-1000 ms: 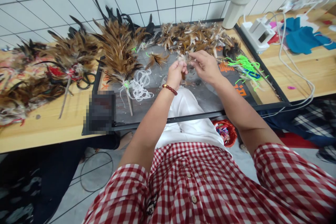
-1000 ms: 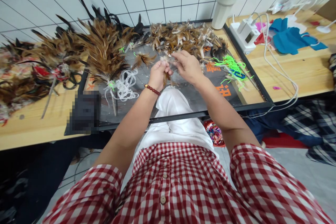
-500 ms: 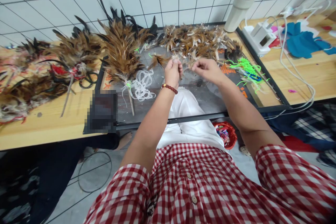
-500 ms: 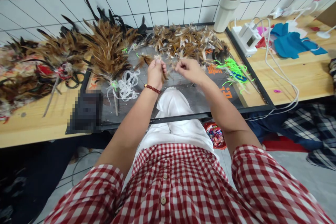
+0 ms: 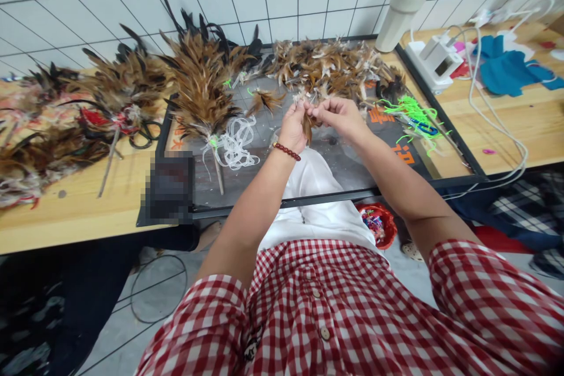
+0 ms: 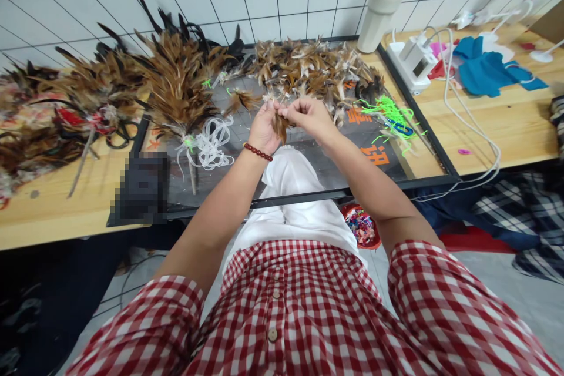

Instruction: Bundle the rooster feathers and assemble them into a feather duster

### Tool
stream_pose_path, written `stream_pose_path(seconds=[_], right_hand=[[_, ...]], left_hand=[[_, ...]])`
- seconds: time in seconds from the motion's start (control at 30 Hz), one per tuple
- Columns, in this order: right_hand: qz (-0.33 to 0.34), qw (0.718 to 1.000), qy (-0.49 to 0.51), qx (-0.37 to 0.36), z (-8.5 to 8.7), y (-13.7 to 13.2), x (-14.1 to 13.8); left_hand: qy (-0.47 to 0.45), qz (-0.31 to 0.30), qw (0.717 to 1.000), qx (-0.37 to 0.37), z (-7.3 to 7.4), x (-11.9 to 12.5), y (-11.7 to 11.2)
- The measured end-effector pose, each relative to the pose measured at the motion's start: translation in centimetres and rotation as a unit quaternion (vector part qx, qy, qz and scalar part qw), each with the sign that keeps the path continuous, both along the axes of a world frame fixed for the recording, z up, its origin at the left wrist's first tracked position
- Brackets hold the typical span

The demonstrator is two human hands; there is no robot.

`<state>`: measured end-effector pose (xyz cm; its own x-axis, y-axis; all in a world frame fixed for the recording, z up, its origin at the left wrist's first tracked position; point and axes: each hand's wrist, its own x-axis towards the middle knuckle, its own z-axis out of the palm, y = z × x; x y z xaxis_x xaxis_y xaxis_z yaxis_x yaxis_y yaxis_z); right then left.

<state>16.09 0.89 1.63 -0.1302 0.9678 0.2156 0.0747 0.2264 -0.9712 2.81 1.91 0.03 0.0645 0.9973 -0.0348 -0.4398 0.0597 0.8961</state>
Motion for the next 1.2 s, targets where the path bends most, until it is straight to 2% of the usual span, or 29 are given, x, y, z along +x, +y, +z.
stream_pose_path(seconds=[0.1,0.3,0.53,0.67,0.73,0.8,0.87,0.93,1.03,1.2], right_hand=[[-0.037,0.999,-0.007,0.02,0.2,0.2,0.5],[-0.051,0.996,-0.046,0.062,0.0,0.8,1.2],[-0.076,0.977,-0.13,0.149,-0.4,0.6,1.3],[-0.077,0.972,-0.16,0.157,-1.1,1.0,1.7],[-0.099,0.97,-0.161,0.153,-1.7,1.7,2.0],[-0.134,0.967,-0.161,0.143,-2.4,2.4,2.3],[-0.149,0.964,-0.179,0.129,-2.9,2.7,2.5],[-0.125,0.957,-0.23,0.121,-3.1,2.6,2.6],[-0.088,0.932,-0.324,0.138,-3.1,1.9,2.2],[-0.083,0.888,-0.423,0.161,-3.0,1.4,0.7]], left_hand=[[0.015,-0.006,1.0,0.004,-0.1,0.2,-0.2],[0.013,-0.027,1.0,-0.001,-0.1,0.7,-0.6],[0.022,-0.025,0.999,-0.029,-0.3,0.7,-0.4],[0.05,-0.07,0.996,-0.025,-0.5,1.2,-0.8],[0.055,-0.085,0.995,-0.025,-0.5,1.2,-0.8],[0.047,-0.064,0.996,-0.024,-0.2,0.8,-0.6],[0.03,-0.016,0.999,-0.024,0.4,0.2,-0.2],[0.003,0.042,0.999,-0.032,1.1,-0.6,0.2],[-0.038,0.119,0.991,-0.057,2.3,-1.5,0.3],[-0.067,0.182,0.978,-0.082,3.3,-1.7,-0.2]])
